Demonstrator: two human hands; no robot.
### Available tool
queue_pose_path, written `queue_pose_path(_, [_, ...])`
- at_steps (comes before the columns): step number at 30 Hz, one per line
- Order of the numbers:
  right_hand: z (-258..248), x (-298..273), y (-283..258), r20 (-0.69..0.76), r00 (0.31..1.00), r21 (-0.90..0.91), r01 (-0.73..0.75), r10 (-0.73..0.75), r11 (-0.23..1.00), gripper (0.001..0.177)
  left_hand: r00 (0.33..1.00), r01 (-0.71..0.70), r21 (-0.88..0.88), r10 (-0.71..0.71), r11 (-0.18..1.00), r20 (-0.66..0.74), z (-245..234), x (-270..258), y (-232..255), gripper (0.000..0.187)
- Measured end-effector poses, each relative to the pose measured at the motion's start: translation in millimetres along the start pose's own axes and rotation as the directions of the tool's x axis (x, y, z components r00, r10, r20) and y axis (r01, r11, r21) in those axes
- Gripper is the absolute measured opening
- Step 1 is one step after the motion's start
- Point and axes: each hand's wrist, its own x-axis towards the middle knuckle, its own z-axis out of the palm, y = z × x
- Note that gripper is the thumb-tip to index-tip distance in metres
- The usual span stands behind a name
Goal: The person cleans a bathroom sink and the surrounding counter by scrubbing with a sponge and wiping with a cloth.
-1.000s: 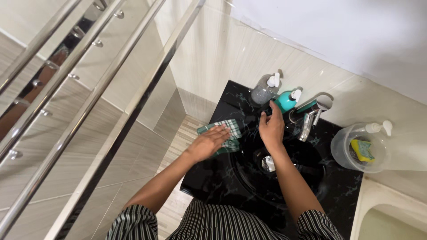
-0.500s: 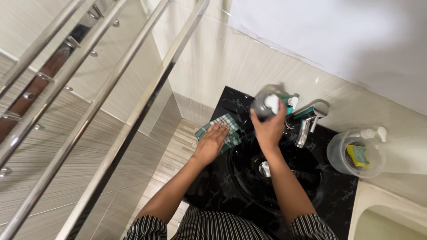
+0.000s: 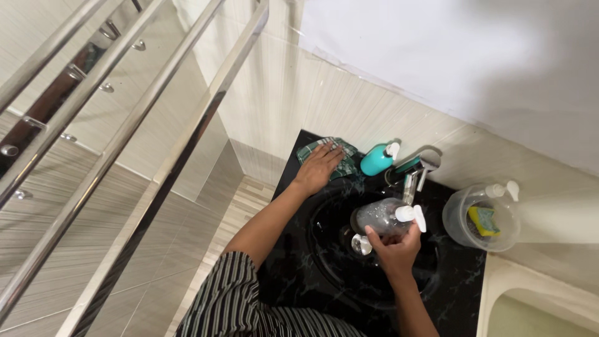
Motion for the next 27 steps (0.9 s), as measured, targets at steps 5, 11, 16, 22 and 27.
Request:
queue_pose_path(5, [2, -14, 0, 0.036, 0.998, 0.086, 0.042, -0.045, 0.995, 0.084, 0.987, -0.067, -0.003, 0.067, 0.998, 0.143, -17, -56, 20, 0.053])
queue_pose_path(11, [-2, -18, 3, 0.085, 0.992, -0.117, -0.084, 0.094, 0.990, 0.091, 0.995, -0.056, 0.048, 0.053, 0.997, 0.079, -11, -9, 29, 0.055])
queue_pose_path(16, [-8, -21, 7, 0.028, 0.999, -0.015, -0.021, 0.021, 1.000, 0.090, 0.998, -0.045, 0.052, 0.042, 0.998, 0.049, 4, 9, 29, 0.057])
queue_pose_path(22, [-9, -29, 11, 0.073, 0.996, 0.080, 0.038, -0.044, 0.996, 0.087, 0.998, -0.028, 0.051, 0.025, 0.998, 0.050, -6, -40, 31, 0.055])
queue_pose_path(27, [-8, -30, 11, 0.051, 0.996, -0.074, -0.075, 0.079, 0.994, 0.089, 0.999, -0.036, 0.082, 0.036, 0.996, 0.000, 6, 6, 30, 0.050])
